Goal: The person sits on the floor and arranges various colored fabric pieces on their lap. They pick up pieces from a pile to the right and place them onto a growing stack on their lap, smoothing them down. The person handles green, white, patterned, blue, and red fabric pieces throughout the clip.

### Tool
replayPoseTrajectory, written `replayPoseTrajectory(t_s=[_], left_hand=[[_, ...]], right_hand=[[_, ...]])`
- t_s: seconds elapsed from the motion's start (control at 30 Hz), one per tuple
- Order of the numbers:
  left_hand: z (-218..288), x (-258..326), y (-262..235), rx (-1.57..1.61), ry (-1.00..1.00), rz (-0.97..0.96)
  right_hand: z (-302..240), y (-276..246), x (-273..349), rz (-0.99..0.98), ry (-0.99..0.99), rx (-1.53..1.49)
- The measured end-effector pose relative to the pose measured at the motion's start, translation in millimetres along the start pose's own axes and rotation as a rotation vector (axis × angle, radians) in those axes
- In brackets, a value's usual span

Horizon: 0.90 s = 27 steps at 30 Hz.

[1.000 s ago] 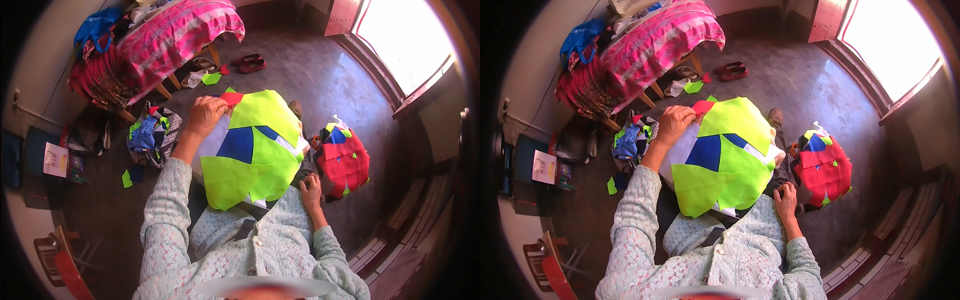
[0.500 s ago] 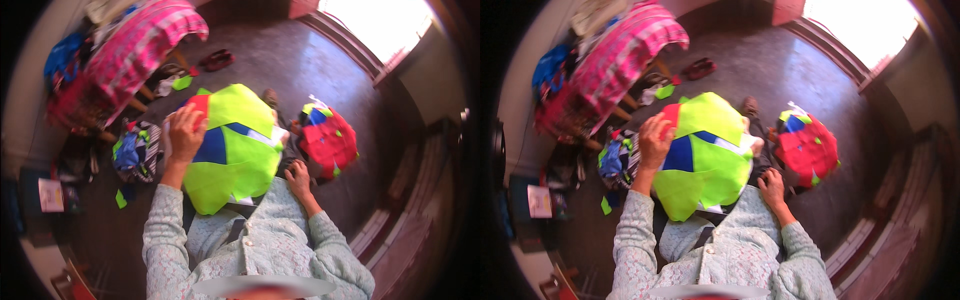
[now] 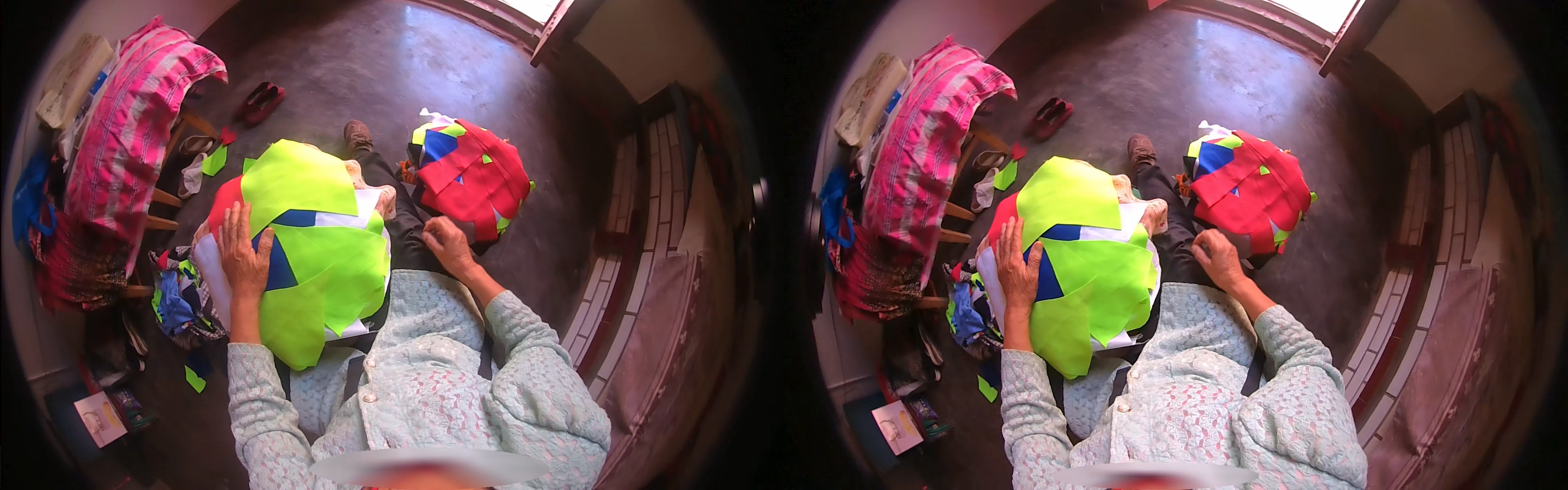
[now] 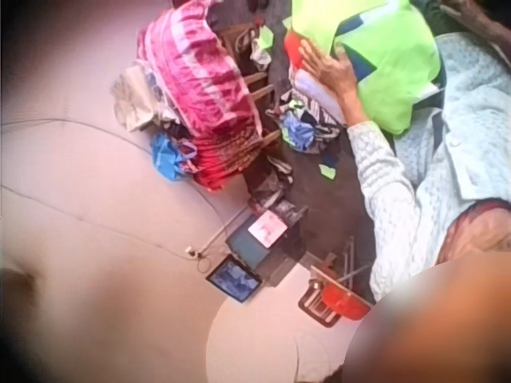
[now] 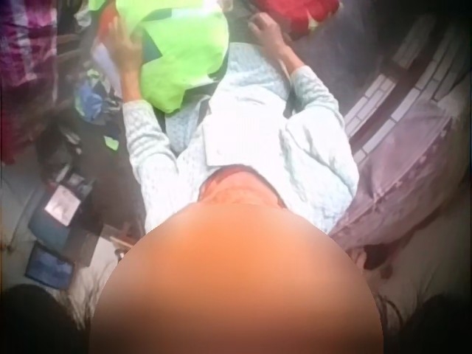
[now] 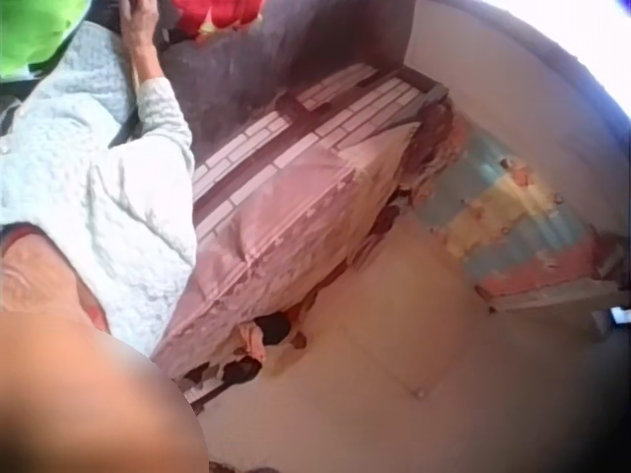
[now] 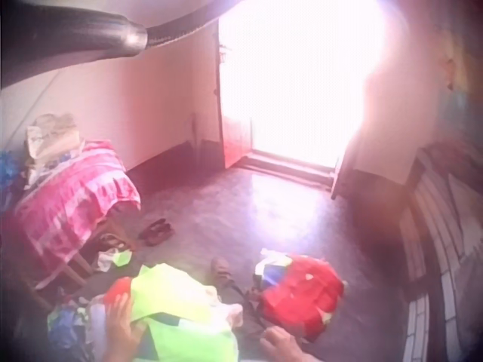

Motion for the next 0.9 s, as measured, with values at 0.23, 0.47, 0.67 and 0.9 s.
replayPoseTrajectory(t_s=[0.23, 0.47, 0.67, 0.9], left_hand=[[5, 4, -8, 0.253, -0.061, 0.154], [5, 6, -10, 0.284, -0.1, 0.19], [9, 6, -11, 0.267, -0.079, 0.173], [16, 5, -15, 0.309, -0.151, 0.149]], right_hand=[[64, -72, -46, 0.485, 0.017, 0.235], [139, -110, -65, 0.461, 0.217, 0.721], [171, -109, -80, 0.33, 0.31, 0.895], [173, -108, -93, 0.22, 0.215, 1.041]])
Point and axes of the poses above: each hand's wrist, its own x-axis away from the middle knuckle, its own y-axis out of the palm, z = x × y, the point moved 3 cm from there along -x, towards the middle knuckle, and after that the axes turned 12 degrees about x, right-handed, at the moved point
